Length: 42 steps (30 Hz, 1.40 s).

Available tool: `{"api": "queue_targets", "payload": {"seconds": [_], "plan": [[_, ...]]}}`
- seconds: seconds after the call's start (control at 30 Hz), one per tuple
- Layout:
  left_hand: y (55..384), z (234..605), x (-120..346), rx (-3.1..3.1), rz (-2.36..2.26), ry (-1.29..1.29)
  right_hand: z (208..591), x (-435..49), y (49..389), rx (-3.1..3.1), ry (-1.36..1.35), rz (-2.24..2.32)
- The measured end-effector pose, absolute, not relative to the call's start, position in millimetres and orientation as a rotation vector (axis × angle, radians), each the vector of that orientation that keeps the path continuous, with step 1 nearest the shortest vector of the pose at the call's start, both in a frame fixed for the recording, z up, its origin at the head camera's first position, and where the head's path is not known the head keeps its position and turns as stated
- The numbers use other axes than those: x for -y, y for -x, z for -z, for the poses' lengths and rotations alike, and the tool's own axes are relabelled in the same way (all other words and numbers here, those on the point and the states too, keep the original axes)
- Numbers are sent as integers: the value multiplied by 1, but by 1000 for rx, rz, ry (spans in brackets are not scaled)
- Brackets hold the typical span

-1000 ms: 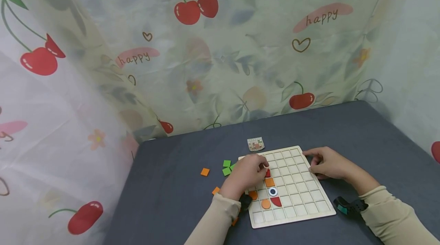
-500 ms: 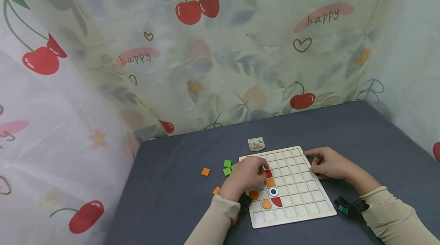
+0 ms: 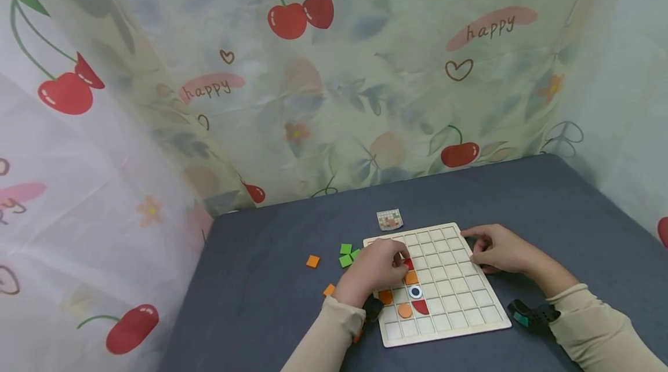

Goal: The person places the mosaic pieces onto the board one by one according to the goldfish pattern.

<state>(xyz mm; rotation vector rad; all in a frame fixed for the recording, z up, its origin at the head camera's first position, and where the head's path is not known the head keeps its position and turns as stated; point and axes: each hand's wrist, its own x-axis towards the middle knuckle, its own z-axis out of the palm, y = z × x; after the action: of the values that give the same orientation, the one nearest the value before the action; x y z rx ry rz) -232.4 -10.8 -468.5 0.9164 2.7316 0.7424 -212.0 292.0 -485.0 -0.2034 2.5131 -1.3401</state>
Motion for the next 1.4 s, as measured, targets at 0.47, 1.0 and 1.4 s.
{"api": "queue_targets", "payload": {"seconds": [0.47,1.0,1.4], "plan": [[234,472,43,-2737,-885,-835,487,-293,210,-2523,185,1323],[239,467,134,-2850,-1094,-535,490,-291,212,-2554,177,1316],[244,465,173,-2934,-1102,-298,482,-290,211,-2578,181,1312]]}}
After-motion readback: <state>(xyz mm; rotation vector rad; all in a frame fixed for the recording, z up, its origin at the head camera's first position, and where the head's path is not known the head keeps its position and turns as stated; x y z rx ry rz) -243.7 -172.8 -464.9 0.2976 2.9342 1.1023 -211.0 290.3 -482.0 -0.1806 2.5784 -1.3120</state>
